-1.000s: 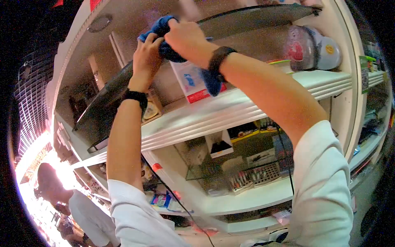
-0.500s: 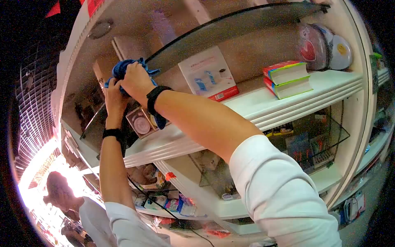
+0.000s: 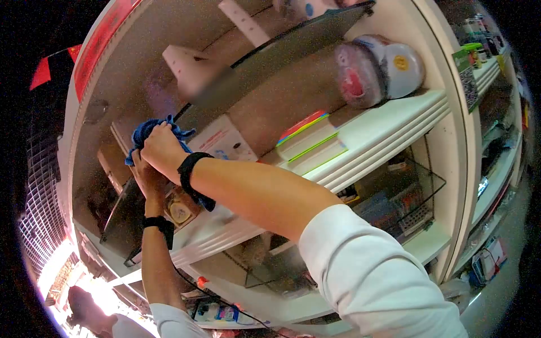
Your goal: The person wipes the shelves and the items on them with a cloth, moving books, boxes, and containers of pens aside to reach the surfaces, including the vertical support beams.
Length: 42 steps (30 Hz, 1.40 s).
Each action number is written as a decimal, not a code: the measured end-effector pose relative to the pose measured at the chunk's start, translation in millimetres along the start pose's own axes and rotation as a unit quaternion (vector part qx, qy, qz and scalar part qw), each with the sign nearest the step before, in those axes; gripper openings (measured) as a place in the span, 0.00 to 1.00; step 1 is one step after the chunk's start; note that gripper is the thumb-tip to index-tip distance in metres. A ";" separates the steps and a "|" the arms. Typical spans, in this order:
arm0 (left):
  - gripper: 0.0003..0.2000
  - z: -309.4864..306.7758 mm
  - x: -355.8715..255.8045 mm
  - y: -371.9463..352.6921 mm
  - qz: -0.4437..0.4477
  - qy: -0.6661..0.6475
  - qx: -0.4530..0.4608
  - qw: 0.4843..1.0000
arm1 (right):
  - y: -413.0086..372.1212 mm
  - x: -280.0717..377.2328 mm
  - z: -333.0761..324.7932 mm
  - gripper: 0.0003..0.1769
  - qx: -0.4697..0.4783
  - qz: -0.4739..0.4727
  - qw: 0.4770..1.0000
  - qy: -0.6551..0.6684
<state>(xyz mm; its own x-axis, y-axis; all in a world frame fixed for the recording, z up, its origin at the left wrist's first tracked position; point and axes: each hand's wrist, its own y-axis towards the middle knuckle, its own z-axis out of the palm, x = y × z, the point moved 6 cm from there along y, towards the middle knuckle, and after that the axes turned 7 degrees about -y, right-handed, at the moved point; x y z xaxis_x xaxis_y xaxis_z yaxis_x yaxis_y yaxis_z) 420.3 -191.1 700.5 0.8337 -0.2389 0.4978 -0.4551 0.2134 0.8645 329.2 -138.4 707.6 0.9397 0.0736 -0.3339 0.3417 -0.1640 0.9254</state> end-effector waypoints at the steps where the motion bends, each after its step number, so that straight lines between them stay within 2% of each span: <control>1: 0.10 1.0 -16.7 6.8 0.000 -0.008 -0.013 1.000 | -5.9 -14.4 -5.0 0.11 0.003 0.006 1.000 0.001; 6: 0.17 14.1 -87.3 46.2 -0.010 -0.078 -0.054 0.995 | -44.2 -95.3 -38.0 0.12 0.010 0.014 0.999 -0.031; 7: 0.23 18.0 -101.1 53.4 -0.003 -0.082 -0.039 0.996 | -58.4 -109.8 -50.3 0.08 -0.066 0.006 0.995 -0.069; 10: 0.25 16.2 -143.5 76.0 -0.020 -0.111 -0.009 0.994 | -82.2 -152.0 -66.7 0.08 -0.145 0.014 0.981 -0.124; 11: 0.25 9.5 -159.3 83.7 -0.011 -0.110 -0.018 0.994 | -87.5 -165.3 -66.4 0.09 -0.111 0.012 0.987 -0.117; 18: 0.29 -3.8 -244.5 134.4 0.009 -0.161 0.008 0.987 | -123.6 -251.8 -93.8 0.08 -0.098 0.034 0.986 -0.130; 22: 0.29 -5.1 -294.8 163.3 0.026 -0.185 -0.031 0.982 | -145.5 -299.4 -108.4 0.08 -0.157 0.045 0.977 -0.140; 25: 0.27 -3.5 -326.3 181.4 0.053 -0.201 -0.041 0.977 | -159.7 -333.0 -114.3 0.09 -0.167 0.056 0.974 -0.139; 27: 0.27 -1.9 -342.7 192.2 0.072 -0.199 -0.050 0.976 | -172.9 -349.4 -118.6 0.09 -0.164 0.066 0.974 -0.144; 30: 0.26 -0.9 -364.7 203.4 0.092 -0.209 -0.064 0.971 | -185.6 -366.8 -126.1 0.08 -0.210 0.064 0.963 -0.155; 32: 0.25 -0.6 -372.9 209.1 0.080 -0.213 -0.051 0.972 | -188.9 -373.7 -126.1 0.08 -0.218 0.072 0.962 -0.146; 34: 0.25 0.2 -377.0 210.7 0.078 -0.212 -0.040 0.973 | -194.3 -377.1 -127.9 0.08 -0.211 0.074 0.967 -0.122; 37: 0.24 -4.8 -379.2 208.8 0.096 -0.203 -0.051 0.973 | -198.8 -374.7 -129.0 0.08 -0.254 0.071 0.955 -0.137; 40: 0.23 1.5 -378.1 212.7 0.095 -0.180 -0.016 0.979 | -202.0 -373.2 -128.6 0.08 -0.253 0.093 0.952 -0.143; 42: 0.21 3.2 -382.5 214.6 0.136 -0.152 -0.040 0.978 | -204.7 -374.5 -134.5 0.07 -0.265 0.112 0.948 -0.134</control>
<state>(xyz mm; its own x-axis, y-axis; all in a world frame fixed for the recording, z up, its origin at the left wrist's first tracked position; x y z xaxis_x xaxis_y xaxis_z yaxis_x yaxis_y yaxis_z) 2.7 -57.0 695.9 0.5476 -0.4316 0.7168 -0.6113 0.3786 0.6949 -94.5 -0.2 667.4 0.9818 -0.1684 -0.0873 0.1459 0.3761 0.9150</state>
